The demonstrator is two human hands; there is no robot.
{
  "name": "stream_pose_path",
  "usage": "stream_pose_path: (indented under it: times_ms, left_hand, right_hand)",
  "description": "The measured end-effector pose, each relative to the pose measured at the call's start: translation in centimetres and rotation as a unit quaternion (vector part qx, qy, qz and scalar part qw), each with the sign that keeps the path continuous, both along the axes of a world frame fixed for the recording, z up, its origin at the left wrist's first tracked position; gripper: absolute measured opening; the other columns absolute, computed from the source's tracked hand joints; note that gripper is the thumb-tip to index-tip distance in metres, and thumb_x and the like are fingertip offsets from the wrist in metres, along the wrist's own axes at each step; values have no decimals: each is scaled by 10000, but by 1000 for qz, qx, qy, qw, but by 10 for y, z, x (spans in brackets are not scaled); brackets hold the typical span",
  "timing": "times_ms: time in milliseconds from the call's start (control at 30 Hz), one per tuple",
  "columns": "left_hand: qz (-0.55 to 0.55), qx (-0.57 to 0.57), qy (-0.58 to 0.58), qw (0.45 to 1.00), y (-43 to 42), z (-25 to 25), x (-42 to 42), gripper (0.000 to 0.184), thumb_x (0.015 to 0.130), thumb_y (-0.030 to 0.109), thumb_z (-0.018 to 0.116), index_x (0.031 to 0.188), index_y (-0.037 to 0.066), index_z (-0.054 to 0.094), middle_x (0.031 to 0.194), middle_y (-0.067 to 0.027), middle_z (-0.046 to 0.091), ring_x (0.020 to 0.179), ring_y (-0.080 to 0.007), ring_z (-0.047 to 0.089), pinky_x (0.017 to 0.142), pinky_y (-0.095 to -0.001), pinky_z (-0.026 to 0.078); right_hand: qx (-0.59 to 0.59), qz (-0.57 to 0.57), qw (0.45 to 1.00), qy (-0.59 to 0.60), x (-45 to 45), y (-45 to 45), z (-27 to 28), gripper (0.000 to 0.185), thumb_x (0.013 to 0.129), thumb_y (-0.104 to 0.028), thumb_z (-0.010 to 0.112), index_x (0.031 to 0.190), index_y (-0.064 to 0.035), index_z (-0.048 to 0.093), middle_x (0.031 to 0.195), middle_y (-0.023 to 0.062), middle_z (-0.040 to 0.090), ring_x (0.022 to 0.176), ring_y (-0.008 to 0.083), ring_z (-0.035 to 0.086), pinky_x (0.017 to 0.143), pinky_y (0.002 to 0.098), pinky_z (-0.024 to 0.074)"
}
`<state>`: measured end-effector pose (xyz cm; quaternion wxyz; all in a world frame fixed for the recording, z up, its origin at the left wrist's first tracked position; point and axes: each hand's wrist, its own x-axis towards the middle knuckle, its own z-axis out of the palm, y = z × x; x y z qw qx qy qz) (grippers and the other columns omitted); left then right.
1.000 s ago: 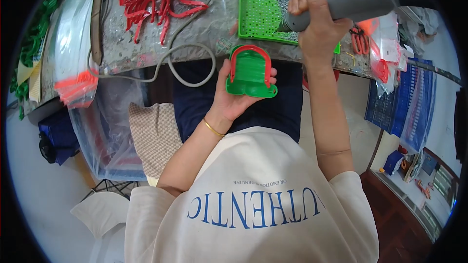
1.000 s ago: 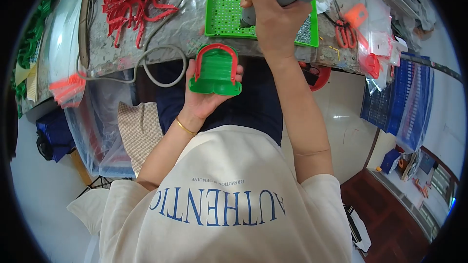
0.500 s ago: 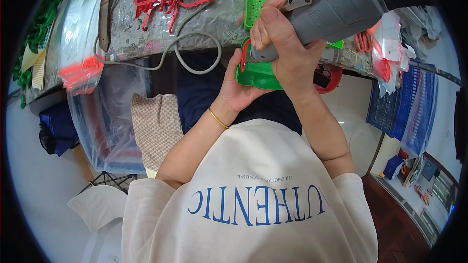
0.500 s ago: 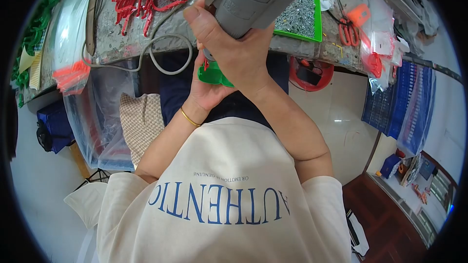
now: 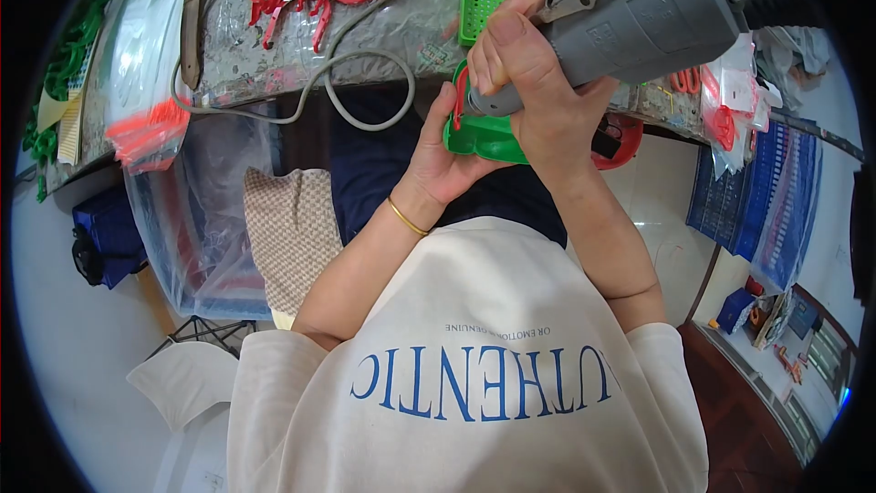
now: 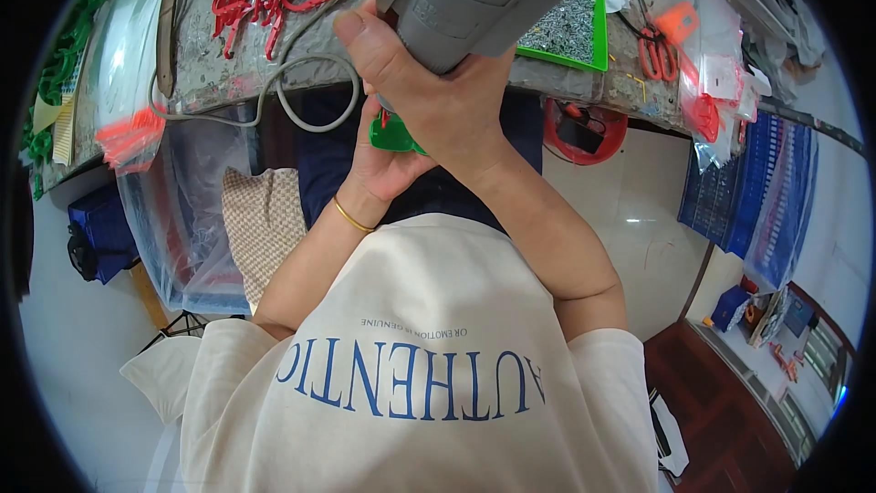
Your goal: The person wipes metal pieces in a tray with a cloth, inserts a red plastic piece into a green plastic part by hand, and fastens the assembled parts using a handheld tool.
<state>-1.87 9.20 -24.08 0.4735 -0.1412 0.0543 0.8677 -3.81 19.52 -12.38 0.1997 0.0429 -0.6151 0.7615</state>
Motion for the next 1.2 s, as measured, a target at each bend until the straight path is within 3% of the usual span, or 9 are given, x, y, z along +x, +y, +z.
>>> stream_pose_path:
  times_ms: [500, 700, 767, 867, 967, 1000, 1067, 1133, 1200]
  left_hand:
    - [-36, 35, -15, 999, -6, 5, 2, 622, 956, 481, 539, 1415, 87, 393, 1355, -154, 527, 1218, -334, 557, 983, -552, 486]
    - [-12, -81, 73, 994, -40, 35, -12, 541, 976, 418, 513, 1368, 49, 456, 1241, -188, 595, 1094, -333, 613, 953, -496, 498]
    - [27, 16, 105, 994, -78, 34, -9, 700, 902, 433, 602, 1482, 139, 342, 1328, -211, 531, 1131, -480, 565, 946, -588, 473]
    - [78, 165, 105, 978, -163, 13, -8, 882, 839, 400, 712, 1532, 159, 223, 1379, -389, 394, 1159, -579, 507, 943, -648, 462]
    - [181, -64, 143, 971, -265, -31, 6, 825, 869, 552, 623, 1504, 135, 300, 1401, -350, 398, 1184, -470, 524, 935, -558, 494]
    - [225, -101, 6, 969, -295, -51, 11, 800, 887, 583, 577, 1473, 91, 347, 1385, -315, 434, 1198, -450, 504, 946, -557, 485]
    - [229, -186, -10, 955, -333, -78, 6, 786, 859, 627, 593, 1398, 71, 454, 1330, -302, 484, 1120, -411, 556, 909, -515, 500]
    - [322, -412, -11, 853, -359, -103, 5, 825, 849, 630, 611, 1428, 79, 408, 1354, -271, 479, 1178, -433, 515, 953, -531, 463]
    - [265, -460, -17, 847, -384, -113, -7, 809, 868, 602, 605, 1440, 73, 389, 1387, -255, 455, 1222, -404, 491, 983, -530, 443]
  right_hand:
    - [77, 96, 990, 61, 3, 11, -12, 114, 898, -51, 617, 954, -10, 528, 644, 56, 523, 511, 140, 495, 497, 291, 427]
    - [-129, 278, 946, 106, -10, 32, 39, 308, 893, -226, 701, 1071, -54, 516, 678, 39, 502, 542, 145, 486, 521, 297, 417]
    - [-75, 132, 986, 72, -11, 44, 56, 344, 904, -302, 694, 1086, -64, 526, 675, 19, 481, 572, 130, 480, 563, 291, 415]
    - [-13, 27, 999, 45, -17, 70, 71, 357, 924, -306, 670, 1125, -47, 529, 706, 8, 488, 610, 114, 481, 599, 280, 415]
    - [50, -42, 997, 30, -22, 96, 85, 390, 925, -317, 672, 1148, -23, 545, 789, 19, 543, 688, 118, 523, 645, 288, 441]
    - [51, -46, 997, 38, -23, 100, 87, 390, 925, -317, 672, 1148, -23, 545, 789, 19, 543, 688, 118, 523, 645, 288, 441]
    - [144, -144, 979, -22, -23, 109, 88, 398, 916, -324, 687, 1135, -13, 568, 888, 51, 596, 784, 139, 566, 712, 304, 463]
    - [162, -171, 971, -49, -21, 117, 88, 418, 909, -334, 697, 1137, -3, 582, 933, 70, 620, 816, 143, 582, 756, 308, 466]
    - [247, -263, 928, -95, -18, 117, 95, 442, 910, -334, 697, 1166, 5, 574, 969, 76, 623, 861, 131, 571, 787, 292, 453]
